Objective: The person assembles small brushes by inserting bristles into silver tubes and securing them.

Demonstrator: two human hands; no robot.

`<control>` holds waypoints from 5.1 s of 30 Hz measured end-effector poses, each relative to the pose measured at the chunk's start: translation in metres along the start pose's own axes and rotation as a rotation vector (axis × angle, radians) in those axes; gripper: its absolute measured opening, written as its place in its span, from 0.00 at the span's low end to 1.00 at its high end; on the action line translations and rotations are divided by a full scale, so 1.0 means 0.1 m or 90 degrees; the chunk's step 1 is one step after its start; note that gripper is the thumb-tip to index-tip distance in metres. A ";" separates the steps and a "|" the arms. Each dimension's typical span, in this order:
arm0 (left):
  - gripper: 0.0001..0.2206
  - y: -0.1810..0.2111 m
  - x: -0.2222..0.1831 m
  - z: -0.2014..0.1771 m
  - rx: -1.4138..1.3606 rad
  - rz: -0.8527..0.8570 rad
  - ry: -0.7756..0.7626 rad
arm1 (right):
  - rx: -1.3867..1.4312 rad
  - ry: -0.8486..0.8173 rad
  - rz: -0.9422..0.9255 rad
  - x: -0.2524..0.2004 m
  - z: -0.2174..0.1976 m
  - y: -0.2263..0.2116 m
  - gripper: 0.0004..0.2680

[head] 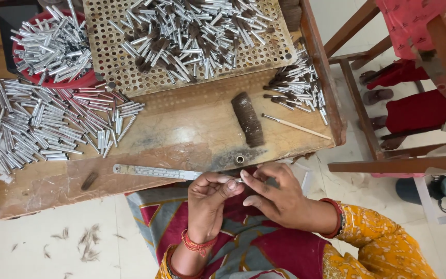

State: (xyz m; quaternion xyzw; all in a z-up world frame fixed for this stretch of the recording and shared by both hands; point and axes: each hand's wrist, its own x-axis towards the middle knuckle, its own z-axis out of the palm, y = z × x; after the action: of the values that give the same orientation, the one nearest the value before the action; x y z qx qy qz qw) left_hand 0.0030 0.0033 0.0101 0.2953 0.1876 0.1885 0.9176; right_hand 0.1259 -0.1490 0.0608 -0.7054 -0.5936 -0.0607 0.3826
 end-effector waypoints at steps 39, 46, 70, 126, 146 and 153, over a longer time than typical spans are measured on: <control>0.06 -0.07 0.20 -0.03 -0.001 0.113 0.092 | 0.190 -0.047 0.189 0.00 -0.12 0.20 0.20; 0.06 -0.11 0.19 0.01 0.027 0.126 0.074 | 0.246 -0.034 0.240 -0.05 -0.08 0.17 0.20; 0.07 0.01 0.10 0.16 0.442 0.271 0.016 | 0.270 -0.068 0.217 0.42 -0.18 0.27 0.06; 0.15 0.86 -0.24 -0.39 1.188 0.673 0.015 | 0.124 -0.117 0.066 0.26 0.46 0.03 0.10; 0.14 0.86 -0.19 -0.30 1.109 0.681 0.034 | 0.056 -0.054 0.056 0.32 0.31 -0.03 0.10; 0.11 0.96 0.28 0.16 0.967 0.575 -0.026 | -0.250 0.062 0.198 0.41 -0.31 0.47 0.09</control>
State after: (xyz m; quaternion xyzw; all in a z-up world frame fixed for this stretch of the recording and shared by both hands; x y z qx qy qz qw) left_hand 0.0115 0.0810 0.0750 0.8744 0.1110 0.3523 0.3146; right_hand 0.1910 -0.1357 0.0825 -0.8451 -0.4357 -0.1493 0.2713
